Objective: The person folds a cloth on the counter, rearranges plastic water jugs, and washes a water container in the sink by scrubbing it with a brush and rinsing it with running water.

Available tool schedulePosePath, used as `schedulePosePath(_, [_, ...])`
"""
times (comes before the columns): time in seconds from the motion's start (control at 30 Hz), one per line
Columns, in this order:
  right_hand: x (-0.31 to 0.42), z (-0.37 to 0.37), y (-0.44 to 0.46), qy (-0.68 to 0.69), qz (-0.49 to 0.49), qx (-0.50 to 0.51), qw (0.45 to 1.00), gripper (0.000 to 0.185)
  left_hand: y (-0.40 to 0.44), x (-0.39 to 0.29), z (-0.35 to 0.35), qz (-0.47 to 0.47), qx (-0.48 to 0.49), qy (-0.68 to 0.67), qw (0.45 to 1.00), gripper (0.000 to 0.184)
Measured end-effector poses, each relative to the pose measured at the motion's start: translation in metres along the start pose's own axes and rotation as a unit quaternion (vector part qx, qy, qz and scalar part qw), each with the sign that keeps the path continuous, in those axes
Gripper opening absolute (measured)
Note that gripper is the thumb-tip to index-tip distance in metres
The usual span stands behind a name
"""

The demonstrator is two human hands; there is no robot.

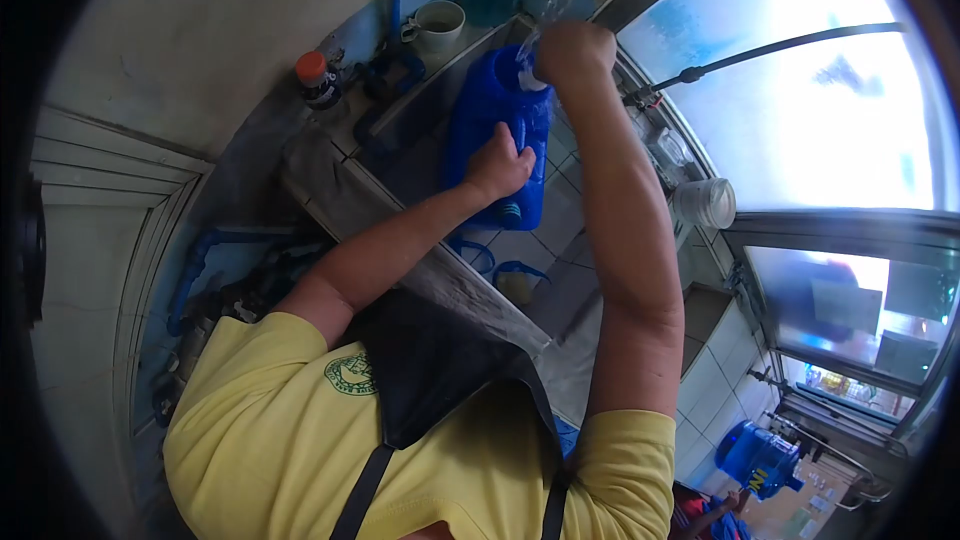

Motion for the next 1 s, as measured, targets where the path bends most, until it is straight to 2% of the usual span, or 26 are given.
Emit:
schedulePosePath(0.13, [0.006, -0.040, 0.003, 0.032, 0.039, -0.003, 0.999, 0.023, 0.002, 0.000, 0.004, -0.001, 0.002, 0.006, 1.000, 0.029])
schedulePosePath(0.2, [0.019, -0.035, 0.015, 0.066, -0.007, -0.026, 0.997, 0.024, 0.003, 0.000, 0.005, 0.005, 0.002, 0.017, 1.000, 0.029])
schedulePosePath(0.3, [0.042, -0.018, 0.024, 0.108, -0.024, 0.008, 0.994, 0.025, 0.001, -0.001, 0.005, 0.009, 0.002, 0.019, 1.000, 0.029])
schedulePosePath(0.37, [0.053, -0.022, 0.014, 0.058, -0.066, 0.078, 0.993, 0.026, 0.001, 0.000, 0.003, 0.008, -0.003, 0.018, 1.000, 0.030])
schedulePosePath(0.53, [0.030, -0.041, 0.007, 0.087, -0.042, 0.104, 0.990, 0.025, 0.012, 0.008, 0.000, 0.032, 0.022, 0.040, 0.998, 0.034])
schedulePosePath(0.6, [0.003, -0.012, 0.014, 0.049, -0.012, 0.004, 0.999, 0.024, 0.025, 0.004, -0.008, 0.015, 0.055, 0.086, 0.995, 0.040])
schedulePosePath(0.63, [-0.016, -0.013, 0.006, 0.052, 0.002, 0.004, 0.999, 0.024, 0.035, 0.002, -0.011, 0.025, 0.063, 0.091, 0.994, 0.040])
schedulePosePath(0.7, [-0.058, -0.013, -0.019, 0.086, 0.086, 0.107, 0.987, 0.022, 0.056, 0.000, -0.016, 0.068, 0.101, 0.192, 0.974, 0.041])
schedulePosePath(0.77, [-0.103, 0.019, -0.038, 0.182, 0.144, 0.087, 0.969, 0.023, 0.081, 0.002, -0.021, 0.154, 0.133, 0.203, 0.958, 0.038])
schedulePosePath(0.8, [-0.121, 0.030, -0.052, 0.219, 0.191, 0.075, 0.954, 0.023, 0.080, -0.004, -0.024, 0.164, 0.142, 0.207, 0.954, 0.038])
schedulePosePath(0.87, [-0.159, 0.066, -0.087, 0.282, 0.241, 0.006, 0.929, 0.026, 0.082, -0.017, -0.027, 0.229, 0.195, 0.260, 0.917, 0.034])
schedulePosePath(0.93, [-0.188, 0.107, -0.124, 0.335, 0.281, 0.010, 0.899, 0.031, 0.071, -0.009, -0.017, 0.303, 0.228, 0.265, 0.887, 0.034])
schedulePosePath(0.97, [-0.197, 0.122, -0.146, 0.339, 0.299, 0.013, 0.892, 0.031, 0.060, -0.012, -0.016, 0.311, 0.242, 0.270, 0.878, 0.034])
schedulePosePath(1.0, [-0.202, 0.136, -0.170, 0.380, 0.322, 0.019, 0.867, 0.031, 0.046, -0.019, -0.017, 0.355, 0.276, 0.319, 0.834, 0.033])
Point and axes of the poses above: each hand's wrist, its own y-axis towards the middle knuckle, its own z-axis out of the palm, x = y × z, the point moved 1 cm from there along y, towards the middle knuckle, and after that the axes turned 10 degrees about z, right-handed, at the moved point
